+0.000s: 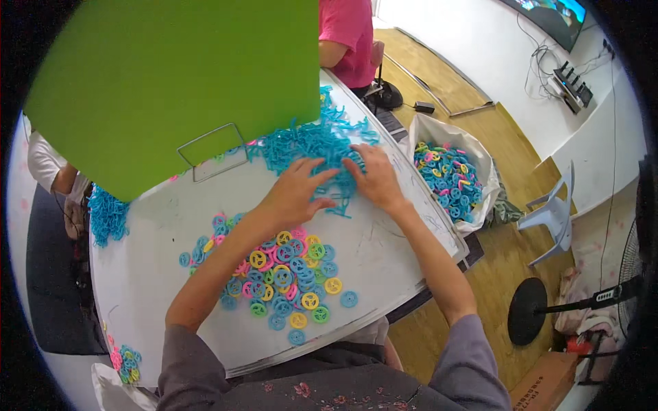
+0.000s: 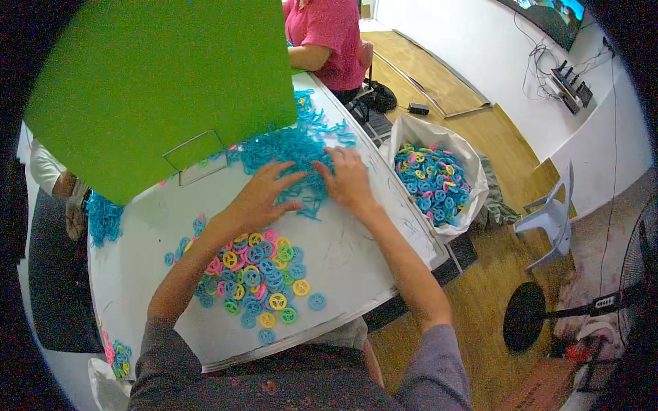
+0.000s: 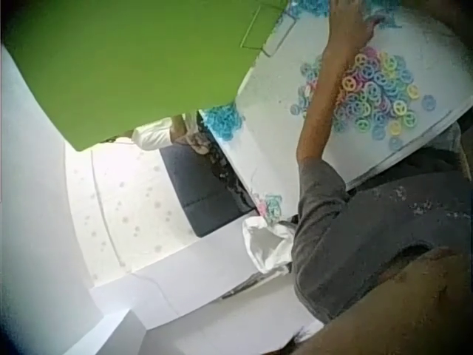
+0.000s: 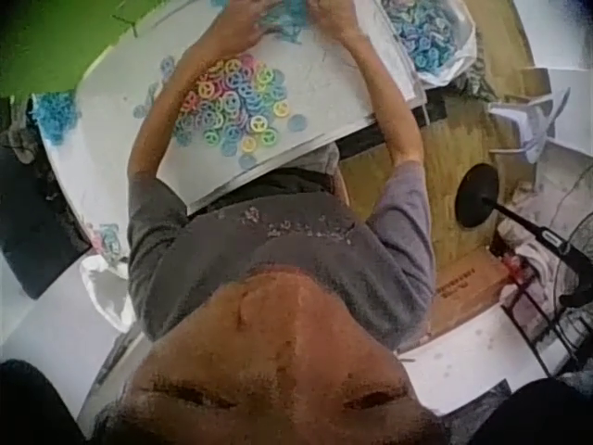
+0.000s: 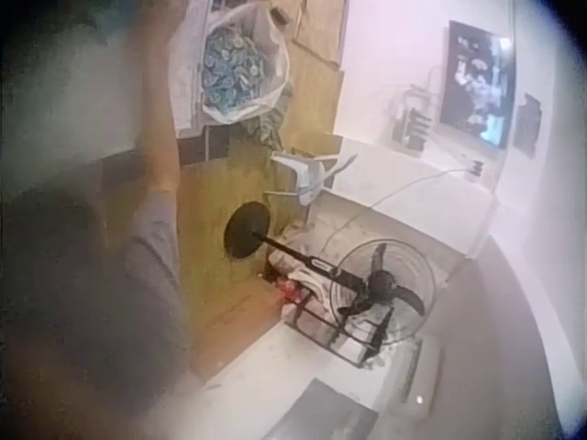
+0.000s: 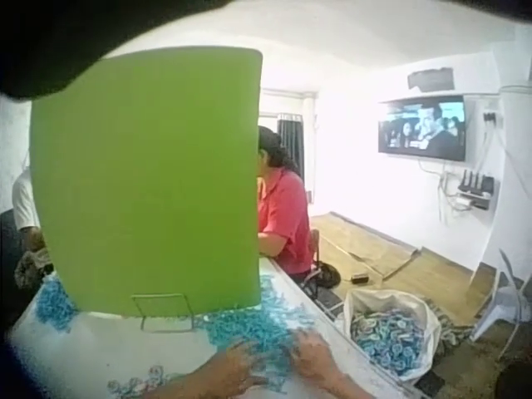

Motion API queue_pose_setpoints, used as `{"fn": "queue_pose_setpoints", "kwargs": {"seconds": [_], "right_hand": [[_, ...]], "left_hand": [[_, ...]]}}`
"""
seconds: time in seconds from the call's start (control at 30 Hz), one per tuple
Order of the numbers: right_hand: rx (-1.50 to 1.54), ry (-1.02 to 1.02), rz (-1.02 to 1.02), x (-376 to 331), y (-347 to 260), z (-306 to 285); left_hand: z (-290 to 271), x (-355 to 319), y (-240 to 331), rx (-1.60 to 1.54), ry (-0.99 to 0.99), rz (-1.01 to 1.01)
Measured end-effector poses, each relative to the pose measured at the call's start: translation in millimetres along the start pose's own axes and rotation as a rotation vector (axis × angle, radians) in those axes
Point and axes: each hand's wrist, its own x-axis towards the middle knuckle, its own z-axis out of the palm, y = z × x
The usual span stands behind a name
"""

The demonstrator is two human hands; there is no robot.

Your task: Assembling small colorful plastic toy bicycles by snapping wheels onto the frames at a workbench.

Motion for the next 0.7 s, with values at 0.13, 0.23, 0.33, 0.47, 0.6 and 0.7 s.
{"fn": "queue_pose_setpoints", "kwargs": {"seconds": [0.13,0.23,0.33,0.47,0.6,0.7], "right_hand": [[0.055,0.117,0.197,36.2,-16.1,-22.3],[0.063,0.143,0.195,74.5,27.3,-13.0],[0.101,0.054,0.118,120.4,59.2,15.2],[0.089,0.017,0.055,170.6,77.5,63.5],[0.007,-0.053,-0.061,186.3,88.1,86.7],[-0.162,-0.227,0.210,187.8,78.3,76.5]], "left_hand": [[-18.3,-19.3,5.0,-0.056,-0.130,-0.039],[-40.6,-38.3,21.7,-0.110,-0.139,-0.119],[-61.4,-54.5,42.4,-0.120,-0.168,-0.192],[-70.6,-62.5,50.5,-0.123,-0.151,-0.245],[-77.2,-66.3,45.0,-0.055,-0.173,-0.311],[-81.3,-70.1,38.6,-0.051,-0.179,-0.331]]}}
